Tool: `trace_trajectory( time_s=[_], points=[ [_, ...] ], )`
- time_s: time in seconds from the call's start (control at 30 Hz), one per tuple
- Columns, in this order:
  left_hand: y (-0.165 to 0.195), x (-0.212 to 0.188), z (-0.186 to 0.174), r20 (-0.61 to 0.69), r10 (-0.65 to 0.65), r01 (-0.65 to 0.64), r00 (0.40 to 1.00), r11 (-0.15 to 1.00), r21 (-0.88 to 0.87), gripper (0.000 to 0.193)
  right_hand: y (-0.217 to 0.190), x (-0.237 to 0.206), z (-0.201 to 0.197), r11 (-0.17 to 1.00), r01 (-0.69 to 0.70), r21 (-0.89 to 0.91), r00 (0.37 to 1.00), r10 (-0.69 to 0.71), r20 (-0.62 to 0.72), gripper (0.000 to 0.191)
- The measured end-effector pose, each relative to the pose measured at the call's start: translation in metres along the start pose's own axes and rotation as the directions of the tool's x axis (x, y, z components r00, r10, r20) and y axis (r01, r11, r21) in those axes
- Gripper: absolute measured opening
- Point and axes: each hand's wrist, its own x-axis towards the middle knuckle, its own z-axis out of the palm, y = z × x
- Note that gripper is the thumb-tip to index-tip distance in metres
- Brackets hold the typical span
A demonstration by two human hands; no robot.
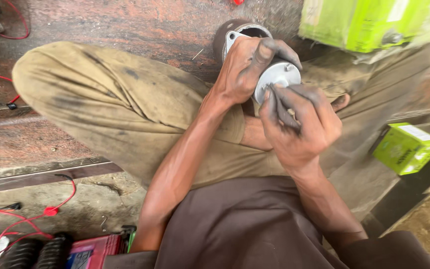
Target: The person sits on the workshop floor holding a round metal end cover on their lap and scrubs its surface with a dark abrasive pad, turning the part to work different areas. They briefly use a red-handled screwdriver on the part and continue scrubbing the cover by hand.
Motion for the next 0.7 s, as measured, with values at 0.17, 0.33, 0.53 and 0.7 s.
trace_trajectory(
  time_s=[0.17, 0.33, 0.53, 0.7],
  points=[
    [-0.003, -0.005, 0.004, -0.083, -0.009, 0.005, 0.997, 0.999, -0.037, 0.085, -0.005, -0.007, 0.005, 0.999, 0.006, -0.038, 0.998, -0.008, -0.056, 0.025],
    [-0.010, -0.006, 0.007, -0.123, 0.037, -0.036, 0.992, 0.999, 0.008, 0.085, -0.017, -0.012, 0.004, 1.000, -0.008, -0.014, 0.998, 0.007, -0.064, 0.021],
    [-0.011, -0.009, 0.008, -0.139, 0.004, -0.004, 0.990, 1.000, 0.000, 0.085, -0.020, -0.005, -0.001, 0.999, 0.020, -0.030, 0.998, -0.022, -0.054, 0.020],
    [-0.003, -0.012, 0.007, -0.140, 0.045, -0.038, 0.989, 0.998, 0.055, 0.086, -0.015, -0.008, 0.004, 0.996, 0.081, -0.038, 0.994, -0.083, -0.068, 0.021]
  ],
)
